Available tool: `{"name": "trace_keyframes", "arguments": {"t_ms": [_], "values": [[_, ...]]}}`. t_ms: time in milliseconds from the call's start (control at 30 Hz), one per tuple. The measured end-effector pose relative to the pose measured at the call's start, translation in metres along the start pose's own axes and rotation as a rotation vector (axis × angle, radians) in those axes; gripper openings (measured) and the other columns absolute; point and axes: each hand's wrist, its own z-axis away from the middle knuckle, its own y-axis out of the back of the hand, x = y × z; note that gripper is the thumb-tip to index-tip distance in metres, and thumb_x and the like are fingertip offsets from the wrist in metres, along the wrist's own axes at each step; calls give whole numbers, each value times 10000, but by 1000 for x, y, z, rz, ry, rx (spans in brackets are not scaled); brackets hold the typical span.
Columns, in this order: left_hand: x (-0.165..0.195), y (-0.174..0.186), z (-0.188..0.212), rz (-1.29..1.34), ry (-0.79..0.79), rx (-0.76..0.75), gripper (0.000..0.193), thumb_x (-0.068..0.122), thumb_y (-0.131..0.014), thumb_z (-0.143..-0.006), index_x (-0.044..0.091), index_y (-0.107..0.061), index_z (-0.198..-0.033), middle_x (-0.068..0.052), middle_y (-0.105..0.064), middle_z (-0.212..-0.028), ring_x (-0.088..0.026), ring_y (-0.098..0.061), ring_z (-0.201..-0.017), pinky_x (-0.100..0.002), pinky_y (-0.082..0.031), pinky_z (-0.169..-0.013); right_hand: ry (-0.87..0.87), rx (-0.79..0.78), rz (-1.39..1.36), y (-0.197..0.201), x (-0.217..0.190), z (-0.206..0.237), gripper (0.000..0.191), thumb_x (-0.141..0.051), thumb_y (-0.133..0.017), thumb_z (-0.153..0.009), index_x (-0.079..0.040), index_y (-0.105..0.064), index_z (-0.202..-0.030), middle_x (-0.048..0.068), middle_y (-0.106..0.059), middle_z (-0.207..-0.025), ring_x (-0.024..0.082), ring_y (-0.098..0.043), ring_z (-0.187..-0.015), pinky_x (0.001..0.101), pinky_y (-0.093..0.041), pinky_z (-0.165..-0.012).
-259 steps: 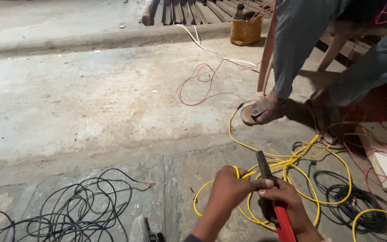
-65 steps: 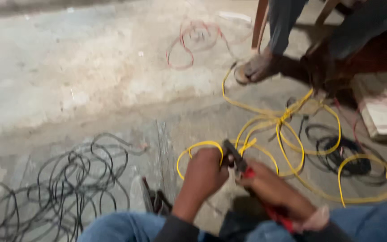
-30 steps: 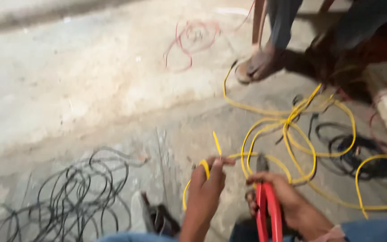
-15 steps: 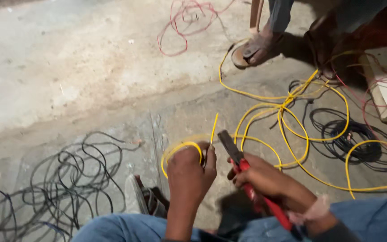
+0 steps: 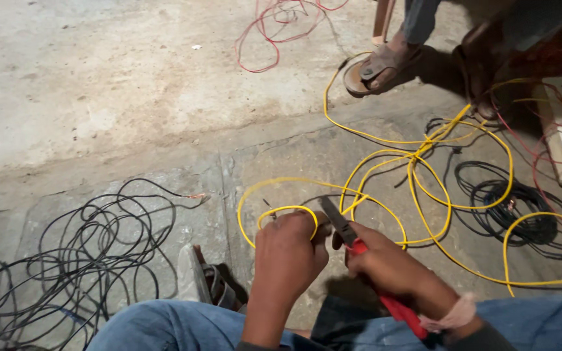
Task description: The person strips the insulation from a yellow wire using pliers, twists the exposed strands, and wraps the connection with blue electrical tape. The work is performed on the floor among several other wires.
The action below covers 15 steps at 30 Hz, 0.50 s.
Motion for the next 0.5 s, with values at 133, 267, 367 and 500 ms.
{"name": "trace_keyframes", "arguments": {"t_ms": [133, 267, 367, 500], "values": [[0, 4, -15, 1281, 493, -309, 288, 295, -610, -976, 100, -628, -765, 44, -574, -610, -152, -578, -558, -333, -461, -525, -52, -327, -708, 7, -3, 13, 335, 9, -671, -702, 5, -562, -1018, 58, -502, -683, 155, -507, -563, 344, -473, -575], [16, 10, -15, 2392, 1075, -441, 391, 445, -611, -944, 139, -495, -730, 102, -375, -517, -52, -347, -393, -231, -278, -388, 31, -536, -1029, 5, 7, 17, 380, -27, -605, -700, -44, -585, -1079, 81, -635, -802, 144, -541, -606, 299, -425, -568], [28, 0, -14, 2380, 1118, -68, 344, 388, -593, -919, 141, -474, -711, 111, -349, -499, -44, -310, -368, -226, -240, -365, 155, -329, -948, -3, 20, 4, 516, -19, -577, -666, -26, -668, -1174, 136, -719, -870, 171, -553, -580, 303, -403, -494], [24, -23, -13, 2296, 1045, 179, 230, 262, -557, -886, 110, -509, -720, 102, -351, -496, -52, -297, -350, -236, -218, -337, 193, -10, -864, -26, 35, -20, 184, -33, -568, -679, 70, -666, -795, 148, -680, -746, 205, -582, -622, 316, -461, -579]]}}
